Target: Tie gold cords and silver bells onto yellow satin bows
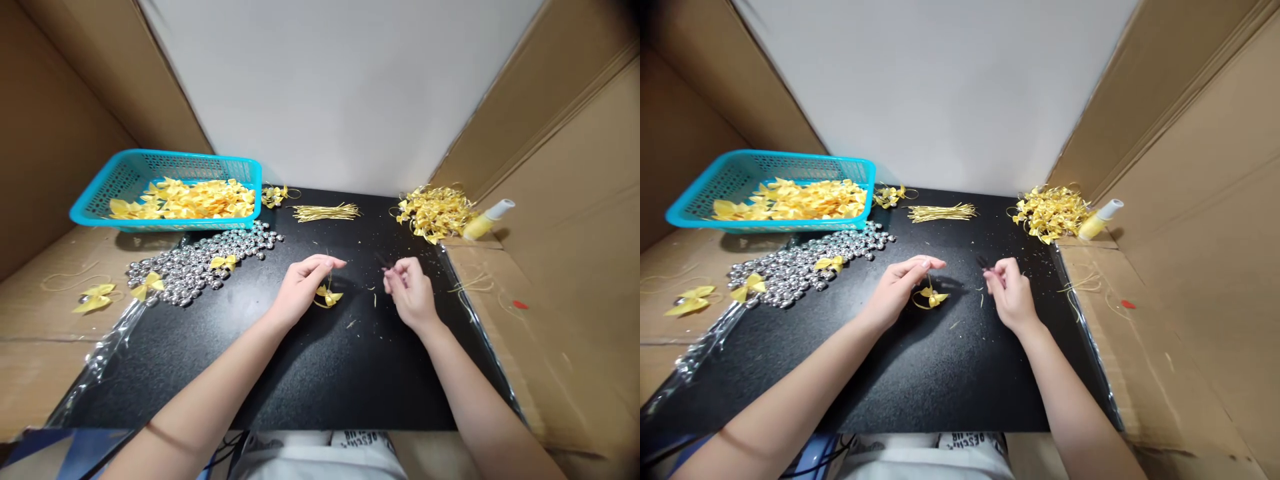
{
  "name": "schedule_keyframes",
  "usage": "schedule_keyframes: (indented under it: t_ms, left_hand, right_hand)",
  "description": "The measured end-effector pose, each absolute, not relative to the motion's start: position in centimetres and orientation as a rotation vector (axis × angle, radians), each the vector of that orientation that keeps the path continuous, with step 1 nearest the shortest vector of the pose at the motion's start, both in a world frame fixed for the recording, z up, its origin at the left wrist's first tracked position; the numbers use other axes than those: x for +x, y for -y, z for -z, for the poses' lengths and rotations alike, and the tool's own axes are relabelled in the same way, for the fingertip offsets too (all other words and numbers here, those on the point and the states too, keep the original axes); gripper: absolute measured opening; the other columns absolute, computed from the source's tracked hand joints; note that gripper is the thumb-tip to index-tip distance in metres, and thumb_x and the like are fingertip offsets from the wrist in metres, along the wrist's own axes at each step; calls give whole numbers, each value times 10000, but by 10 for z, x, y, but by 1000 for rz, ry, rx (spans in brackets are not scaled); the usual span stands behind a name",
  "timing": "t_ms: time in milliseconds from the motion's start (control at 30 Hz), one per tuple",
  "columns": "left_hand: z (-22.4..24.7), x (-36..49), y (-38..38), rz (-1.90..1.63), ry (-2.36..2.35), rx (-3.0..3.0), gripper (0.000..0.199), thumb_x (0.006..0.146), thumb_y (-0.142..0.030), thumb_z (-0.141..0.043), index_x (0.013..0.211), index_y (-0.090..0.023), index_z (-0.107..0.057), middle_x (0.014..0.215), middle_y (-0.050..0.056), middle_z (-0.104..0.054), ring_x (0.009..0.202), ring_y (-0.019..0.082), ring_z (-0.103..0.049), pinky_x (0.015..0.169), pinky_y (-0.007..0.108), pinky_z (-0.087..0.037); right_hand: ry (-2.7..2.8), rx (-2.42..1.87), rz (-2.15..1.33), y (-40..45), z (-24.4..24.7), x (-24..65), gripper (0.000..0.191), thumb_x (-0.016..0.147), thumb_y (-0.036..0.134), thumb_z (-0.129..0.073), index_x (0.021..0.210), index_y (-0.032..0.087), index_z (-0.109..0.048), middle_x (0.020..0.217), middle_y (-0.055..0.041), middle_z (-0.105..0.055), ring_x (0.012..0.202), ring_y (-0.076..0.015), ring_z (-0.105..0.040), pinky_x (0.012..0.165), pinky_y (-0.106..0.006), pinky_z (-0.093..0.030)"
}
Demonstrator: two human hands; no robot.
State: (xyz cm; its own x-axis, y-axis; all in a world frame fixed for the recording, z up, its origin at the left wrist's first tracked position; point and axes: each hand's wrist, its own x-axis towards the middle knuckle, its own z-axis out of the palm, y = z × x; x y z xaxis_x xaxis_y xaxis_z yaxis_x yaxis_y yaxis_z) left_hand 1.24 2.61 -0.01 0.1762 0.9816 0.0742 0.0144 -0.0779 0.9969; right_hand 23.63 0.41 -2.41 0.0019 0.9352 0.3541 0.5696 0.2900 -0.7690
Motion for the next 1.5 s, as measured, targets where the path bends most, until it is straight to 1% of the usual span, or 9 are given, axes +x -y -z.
schedule_keyframes:
  t_ms: [67,133,267,333,500,733,1333,1433,1500]
  left_hand:
    - [0,12,-26,-1137,-1032,1349,233,872,-340,-597,861,-212,-792,980,51,-754,974,204,-643,914,316,-458]
    - [1,12,-27,-1146,-1014,1345,227,873,-334,-602,865,-210,-792,981,52,-753,978,199,-646,916,308,-459]
    - [1,12,-27,-1146,-984,1371,224,874,-330,-607,873,-204,-793,977,55,-752,971,195,-653,912,300,-467]
    - [1,12,-27,-1142,-976,1376,226,875,-326,-605,875,-200,-793,968,60,-754,965,199,-656,904,305,-475]
    - [0,12,-26,-1128,-975,1357,231,877,-324,-601,877,-194,-792,970,67,-751,964,204,-662,889,305,-490]
    - [0,12,-26,-1106,-930,1329,235,869,-333,-613,849,-172,-784,954,70,-734,925,193,-670,855,289,-515]
    - [-1,14,-25,-1094,-988,1363,255,862,-358,-607,826,-179,-786,907,64,-745,906,202,-668,852,300,-499]
    - [-1,14,-25,-1087,-1014,1370,254,865,-359,-601,835,-190,-787,919,63,-755,900,205,-668,838,306,-494]
    - [-2,10,-29,-1109,-1064,1378,260,870,-365,-588,853,-199,-788,935,61,-764,902,211,-667,834,313,-487]
  right_hand:
    - [1830,-1367,-560,4,15,229,217,960,454,-446,933,239,-455,577,62,-523,466,-131,-509,510,-245,-365]
    - [2007,-1372,-554,9,5,222,242,978,447,-411,980,230,-516,613,43,-575,514,-136,-555,536,-243,-364]
    - [2207,-1455,-412,8,-14,209,267,971,406,-426,883,225,-602,766,-5,-687,657,-158,-632,598,-249,-361]
    - [2239,-1503,-353,4,-21,203,250,948,391,-461,852,221,-617,785,-8,-703,678,-166,-642,594,-249,-343]
    - [2277,-1556,-296,-3,-31,193,313,920,416,-475,720,208,-595,678,3,-664,596,-150,-593,552,-247,-271]
    - [2280,-1570,-310,-4,-35,188,370,911,437,-468,635,197,-529,631,5,-636,578,-135,-555,550,-245,-238]
    - [2272,-1550,-254,-5,-31,188,395,915,423,-474,592,200,-513,581,11,-611,518,-122,-519,522,-258,-220]
    - [2274,-1564,-259,-5,-29,189,384,913,424,-492,601,202,-531,598,11,-635,532,-129,-546,526,-259,-232]
    - [2267,-1602,-275,-8,-24,193,327,912,424,-506,673,215,-585,658,8,-675,584,-151,-594,542,-257,-268]
